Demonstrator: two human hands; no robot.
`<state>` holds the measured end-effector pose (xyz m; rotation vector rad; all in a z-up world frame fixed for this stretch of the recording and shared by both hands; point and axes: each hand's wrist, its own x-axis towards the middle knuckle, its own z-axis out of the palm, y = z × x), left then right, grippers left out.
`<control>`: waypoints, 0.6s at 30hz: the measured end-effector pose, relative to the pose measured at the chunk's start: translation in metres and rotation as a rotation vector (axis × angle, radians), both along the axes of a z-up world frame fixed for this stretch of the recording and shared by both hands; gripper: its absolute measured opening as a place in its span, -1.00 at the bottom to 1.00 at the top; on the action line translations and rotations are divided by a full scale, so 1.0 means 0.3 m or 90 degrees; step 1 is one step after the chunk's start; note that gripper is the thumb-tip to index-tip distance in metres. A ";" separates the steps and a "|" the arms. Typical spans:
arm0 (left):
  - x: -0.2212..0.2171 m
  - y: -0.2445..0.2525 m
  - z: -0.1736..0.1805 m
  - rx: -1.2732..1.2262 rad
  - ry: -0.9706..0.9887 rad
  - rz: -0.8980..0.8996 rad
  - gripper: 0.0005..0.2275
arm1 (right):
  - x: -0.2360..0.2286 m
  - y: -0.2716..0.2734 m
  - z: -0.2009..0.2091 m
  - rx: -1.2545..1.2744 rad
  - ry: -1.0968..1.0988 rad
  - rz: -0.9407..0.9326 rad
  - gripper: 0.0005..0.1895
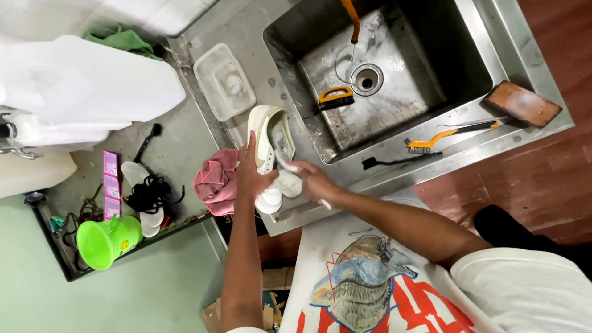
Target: The person scrubs a white sneaker with a sponge and a brush over a stainless steel sink. They wipe the shoe with a pink cloth, rinse it under running water, and continue scrubbing the sole and upper surfaces.
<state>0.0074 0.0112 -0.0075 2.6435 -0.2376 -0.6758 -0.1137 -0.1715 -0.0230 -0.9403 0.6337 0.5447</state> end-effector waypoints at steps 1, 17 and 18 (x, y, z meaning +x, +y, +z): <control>0.000 -0.002 0.000 0.001 0.003 0.003 0.10 | 0.040 -0.015 -0.050 0.001 0.003 0.003 -0.57; 0.006 -0.028 0.013 0.006 0.002 -0.008 0.12 | 0.055 -0.054 -0.139 -0.020 -0.016 -0.001 -0.59; 0.003 -0.015 0.004 0.011 -0.005 -0.009 0.12 | 0.078 -0.076 -0.153 -0.023 -0.011 -0.032 -0.59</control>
